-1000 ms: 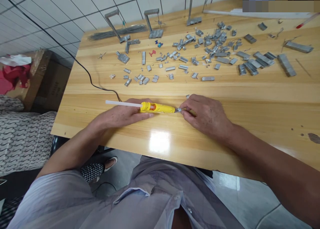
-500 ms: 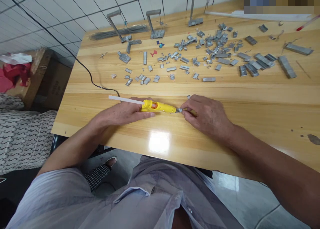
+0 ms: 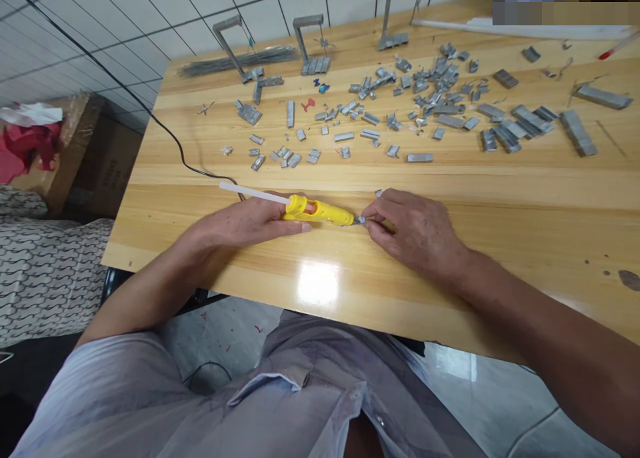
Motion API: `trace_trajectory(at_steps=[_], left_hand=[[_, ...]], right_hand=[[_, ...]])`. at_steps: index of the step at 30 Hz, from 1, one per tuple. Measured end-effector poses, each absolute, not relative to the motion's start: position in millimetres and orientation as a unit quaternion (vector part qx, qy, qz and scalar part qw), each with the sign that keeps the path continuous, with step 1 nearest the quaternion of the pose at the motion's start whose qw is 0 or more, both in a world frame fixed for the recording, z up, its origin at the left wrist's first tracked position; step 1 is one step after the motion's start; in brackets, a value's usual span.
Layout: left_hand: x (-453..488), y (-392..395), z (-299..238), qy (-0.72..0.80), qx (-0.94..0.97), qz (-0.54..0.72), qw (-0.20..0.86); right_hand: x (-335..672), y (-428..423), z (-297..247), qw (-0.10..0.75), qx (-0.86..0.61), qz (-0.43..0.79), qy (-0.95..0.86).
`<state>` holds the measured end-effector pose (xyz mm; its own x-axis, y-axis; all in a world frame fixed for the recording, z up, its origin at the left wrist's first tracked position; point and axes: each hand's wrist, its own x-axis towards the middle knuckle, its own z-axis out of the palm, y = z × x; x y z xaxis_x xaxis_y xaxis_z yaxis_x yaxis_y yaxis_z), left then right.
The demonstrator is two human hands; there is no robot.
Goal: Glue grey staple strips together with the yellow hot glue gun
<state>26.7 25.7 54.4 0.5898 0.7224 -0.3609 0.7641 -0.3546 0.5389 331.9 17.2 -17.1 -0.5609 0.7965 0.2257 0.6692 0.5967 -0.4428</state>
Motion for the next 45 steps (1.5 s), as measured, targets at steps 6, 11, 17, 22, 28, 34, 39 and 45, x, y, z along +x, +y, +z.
trace_trajectory(at_steps=[6, 11, 17, 22, 28, 34, 39, 45], left_hand=[[26, 30, 56, 0.463, 0.786, -0.065, 0.405], [27, 35, 57, 0.452, 0.775, -0.059, 0.438], [32, 42, 61, 0.449, 0.755, -0.063, 0.473], [35, 42, 62, 0.453, 0.749, -0.057, 0.481], [35, 44, 61, 0.45, 0.741, -0.052, 0.495], [32, 48, 58, 0.445, 0.729, -0.05, 0.517], [31, 49, 57, 0.452, 0.717, -0.048, 0.528], [34, 49, 59, 0.446, 0.73, -0.051, 0.515]], right_hand=[[332, 17, -17, 0.204, -0.421, 0.159, -0.87], [332, 17, -16, 0.198, -0.421, 0.163, -0.87], [331, 18, -15, 0.198, -0.422, 0.156, -0.871], [330, 18, -16, 0.196, -0.42, 0.159, -0.872], [331, 17, -17, 0.199, -0.421, 0.158, -0.871], [332, 18, -16, 0.202, -0.418, 0.158, -0.871], [332, 18, -16, 0.195, -0.425, 0.164, -0.868], [331, 18, -15, 0.189, -0.426, 0.166, -0.869]])
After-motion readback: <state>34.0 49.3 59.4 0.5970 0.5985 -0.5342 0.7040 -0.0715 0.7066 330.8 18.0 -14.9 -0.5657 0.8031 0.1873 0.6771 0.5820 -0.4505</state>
